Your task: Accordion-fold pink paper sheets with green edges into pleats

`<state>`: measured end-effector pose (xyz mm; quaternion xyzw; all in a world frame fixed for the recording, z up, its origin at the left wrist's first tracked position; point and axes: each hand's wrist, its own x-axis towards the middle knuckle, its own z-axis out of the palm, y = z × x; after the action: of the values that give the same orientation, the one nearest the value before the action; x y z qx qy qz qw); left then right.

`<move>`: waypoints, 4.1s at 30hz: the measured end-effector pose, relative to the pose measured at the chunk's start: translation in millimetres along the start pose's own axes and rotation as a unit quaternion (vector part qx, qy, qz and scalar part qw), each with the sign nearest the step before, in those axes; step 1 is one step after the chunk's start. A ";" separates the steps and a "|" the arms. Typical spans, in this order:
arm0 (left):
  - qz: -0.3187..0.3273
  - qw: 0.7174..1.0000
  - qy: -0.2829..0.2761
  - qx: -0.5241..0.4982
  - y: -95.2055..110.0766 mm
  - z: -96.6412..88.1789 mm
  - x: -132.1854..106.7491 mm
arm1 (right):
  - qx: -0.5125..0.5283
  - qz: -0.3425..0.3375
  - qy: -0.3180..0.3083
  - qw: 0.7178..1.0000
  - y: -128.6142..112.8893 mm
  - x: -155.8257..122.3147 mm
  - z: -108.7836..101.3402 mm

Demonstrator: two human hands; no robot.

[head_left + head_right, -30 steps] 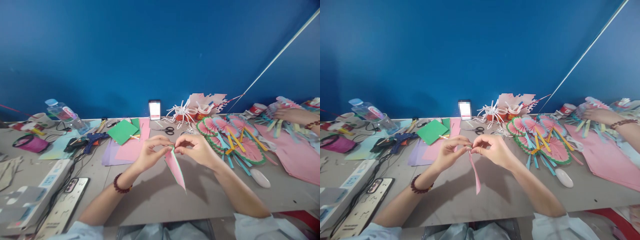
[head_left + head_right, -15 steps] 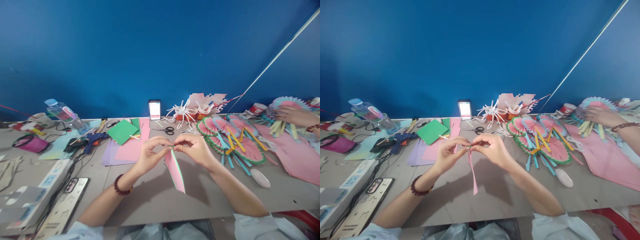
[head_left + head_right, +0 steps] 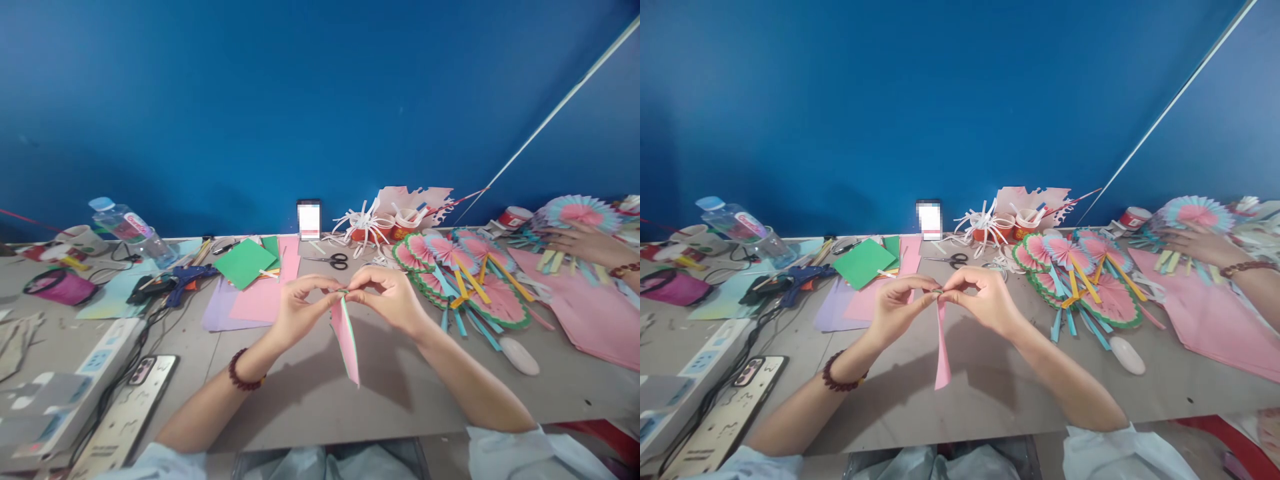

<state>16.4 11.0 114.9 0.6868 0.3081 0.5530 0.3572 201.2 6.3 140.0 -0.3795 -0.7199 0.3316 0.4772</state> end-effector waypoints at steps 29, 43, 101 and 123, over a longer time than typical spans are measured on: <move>-0.017 0.999 0.002 -0.034 0.0 0.2 2.4 | -0.007 -0.041 0.007 0.999 3.8 -0.4 -0.1; 0.007 0.999 -0.029 -0.034 -8.4 -2.9 7.4 | -0.115 -0.126 0.063 0.983 1.3 -1.1 6.3; 0.029 0.993 -0.007 0.117 15.6 -12.5 8.3 | -0.200 -0.194 0.099 0.955 12.6 -1.7 13.9; -0.093 0.995 -0.042 0.003 17.0 -19.9 14.9 | -0.157 -0.114 0.068 0.979 14.4 1.3 15.2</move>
<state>0.3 16.7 139.7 0.6788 0.3572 0.4868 0.4181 189.9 12.7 123.5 -0.3868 -0.7675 0.1307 0.4943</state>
